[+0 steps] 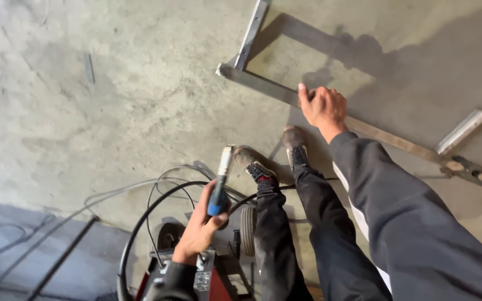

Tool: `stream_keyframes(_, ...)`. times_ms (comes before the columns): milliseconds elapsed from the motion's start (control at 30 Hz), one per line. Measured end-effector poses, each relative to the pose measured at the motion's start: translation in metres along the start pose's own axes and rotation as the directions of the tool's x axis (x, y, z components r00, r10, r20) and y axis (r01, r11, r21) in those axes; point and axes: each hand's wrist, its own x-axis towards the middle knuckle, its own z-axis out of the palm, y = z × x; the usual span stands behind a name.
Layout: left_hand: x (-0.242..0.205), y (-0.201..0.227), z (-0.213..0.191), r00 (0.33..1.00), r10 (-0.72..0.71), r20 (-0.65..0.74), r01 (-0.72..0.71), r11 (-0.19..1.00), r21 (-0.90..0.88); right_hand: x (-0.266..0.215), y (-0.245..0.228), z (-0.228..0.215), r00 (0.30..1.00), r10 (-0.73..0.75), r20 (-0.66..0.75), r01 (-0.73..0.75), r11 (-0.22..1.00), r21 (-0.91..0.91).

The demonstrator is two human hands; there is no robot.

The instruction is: The person welds a square metal tube frame lying on the concrete floor using a MIG welding torch, striking arcs that produce sparks and bright light at the frame joints. Between welds they reposition and flip the frame by hand to reach different corners, then continue welding along the joints.

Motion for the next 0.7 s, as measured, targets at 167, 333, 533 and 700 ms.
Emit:
stream_keyframes(167, 0.047, -0.032, 0.0, 0.989, -0.07, 0.133, 0.057, 0.994, 0.097, -0.004, -0.01, -0.02, 0.993, -0.113, 0.033, 0.113, 0.994, -0.012)
stream_keyframes(333, 0.1, -0.103, 0.012, 0.948, -0.283, 0.144, 0.297, 0.951, -0.09, -0.013, 0.0, -0.024, 0.942, -0.335, 0.005, 0.335, 0.942, -0.005)
stream_keyframes(533, 0.171, -0.173, 0.011, 0.965, -0.206, -0.163, 0.205, 0.979, -0.023, -0.01, 0.016, -0.014, 0.875, -0.484, -0.013, 0.482, 0.874, -0.07)
stream_keyframes(700, 0.194, -0.188, 0.014, 0.952, -0.031, -0.303, 0.122, 0.951, 0.286, -0.011, 0.013, -0.015, 0.848, -0.529, -0.033, 0.529, 0.849, -0.004)
